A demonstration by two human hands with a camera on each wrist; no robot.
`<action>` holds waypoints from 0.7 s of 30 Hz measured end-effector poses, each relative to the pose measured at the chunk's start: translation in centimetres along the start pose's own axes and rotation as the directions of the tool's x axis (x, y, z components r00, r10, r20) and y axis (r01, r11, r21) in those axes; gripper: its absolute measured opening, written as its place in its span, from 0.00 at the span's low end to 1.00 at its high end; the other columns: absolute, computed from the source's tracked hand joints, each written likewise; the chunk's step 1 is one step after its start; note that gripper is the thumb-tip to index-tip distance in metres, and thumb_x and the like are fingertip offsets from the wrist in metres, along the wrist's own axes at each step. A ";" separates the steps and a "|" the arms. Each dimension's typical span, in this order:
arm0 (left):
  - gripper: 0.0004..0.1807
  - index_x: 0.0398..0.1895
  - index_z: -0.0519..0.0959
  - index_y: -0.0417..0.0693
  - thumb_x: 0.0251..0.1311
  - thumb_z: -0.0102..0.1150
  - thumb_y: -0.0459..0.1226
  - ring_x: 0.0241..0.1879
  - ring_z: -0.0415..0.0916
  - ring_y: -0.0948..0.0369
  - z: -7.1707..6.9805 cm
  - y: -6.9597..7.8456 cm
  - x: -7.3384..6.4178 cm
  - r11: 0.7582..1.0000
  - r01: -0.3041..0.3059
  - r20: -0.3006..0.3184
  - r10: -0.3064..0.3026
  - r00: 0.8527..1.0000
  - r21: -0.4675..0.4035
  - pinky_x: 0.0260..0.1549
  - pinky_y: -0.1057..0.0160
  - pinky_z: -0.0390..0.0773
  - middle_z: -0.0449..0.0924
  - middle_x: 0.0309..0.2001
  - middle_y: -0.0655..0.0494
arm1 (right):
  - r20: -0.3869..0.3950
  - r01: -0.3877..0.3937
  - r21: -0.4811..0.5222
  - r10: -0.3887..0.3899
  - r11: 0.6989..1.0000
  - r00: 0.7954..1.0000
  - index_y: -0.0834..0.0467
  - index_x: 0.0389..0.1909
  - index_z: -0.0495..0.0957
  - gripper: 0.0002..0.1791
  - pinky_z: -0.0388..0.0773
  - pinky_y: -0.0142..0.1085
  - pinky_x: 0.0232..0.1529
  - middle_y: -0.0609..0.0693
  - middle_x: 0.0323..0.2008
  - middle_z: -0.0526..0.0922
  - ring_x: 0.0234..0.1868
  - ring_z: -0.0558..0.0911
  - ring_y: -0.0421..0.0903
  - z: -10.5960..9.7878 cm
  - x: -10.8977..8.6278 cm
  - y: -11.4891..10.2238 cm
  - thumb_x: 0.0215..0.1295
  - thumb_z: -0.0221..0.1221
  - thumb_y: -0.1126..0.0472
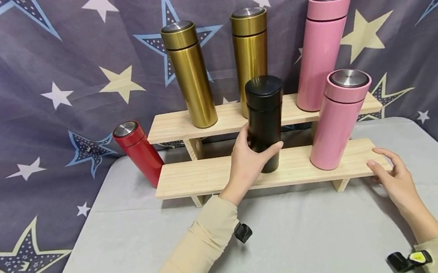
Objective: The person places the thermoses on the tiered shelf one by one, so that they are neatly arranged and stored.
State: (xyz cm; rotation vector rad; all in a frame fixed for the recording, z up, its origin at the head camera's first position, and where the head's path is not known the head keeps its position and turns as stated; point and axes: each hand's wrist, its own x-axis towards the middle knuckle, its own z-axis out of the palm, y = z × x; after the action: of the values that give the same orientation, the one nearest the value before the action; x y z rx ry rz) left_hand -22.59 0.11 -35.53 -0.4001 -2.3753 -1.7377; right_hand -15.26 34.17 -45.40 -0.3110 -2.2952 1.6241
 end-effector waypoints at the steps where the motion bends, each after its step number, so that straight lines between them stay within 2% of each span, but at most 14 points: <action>1: 0.45 0.70 0.66 0.56 0.49 0.75 0.55 0.57 0.73 0.64 0.0 0.0 0.0 1.000 0.007 0.000 -0.007 1.000 -0.003 0.54 0.60 0.73 0.74 0.59 0.61 | 0.001 0.002 -0.003 -0.002 1.000 1.000 0.34 0.65 0.69 0.23 0.75 0.21 0.33 0.34 0.38 0.72 0.28 0.79 0.30 0.0 0.0 0.0 0.72 0.58 0.55; 21: 0.46 0.71 0.65 0.57 0.49 0.73 0.58 0.57 0.72 0.64 -0.2 0.0 -0.3 1.000 0.016 0.010 -0.016 1.000 0.015 0.55 0.58 0.72 0.73 0.59 0.61 | 0.000 0.004 0.003 -0.004 1.000 1.000 0.34 0.64 0.69 0.23 0.75 0.22 0.32 0.31 0.34 0.74 0.27 0.79 0.30 0.0 0.0 -0.1 0.72 0.58 0.56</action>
State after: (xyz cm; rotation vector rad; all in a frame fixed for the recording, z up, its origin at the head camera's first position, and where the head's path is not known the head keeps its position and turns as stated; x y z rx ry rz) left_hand -22.35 -0.10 -35.52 -0.3903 -2.4036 -1.7281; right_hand -15.26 34.14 -45.34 -0.3050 -2.2914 1.6257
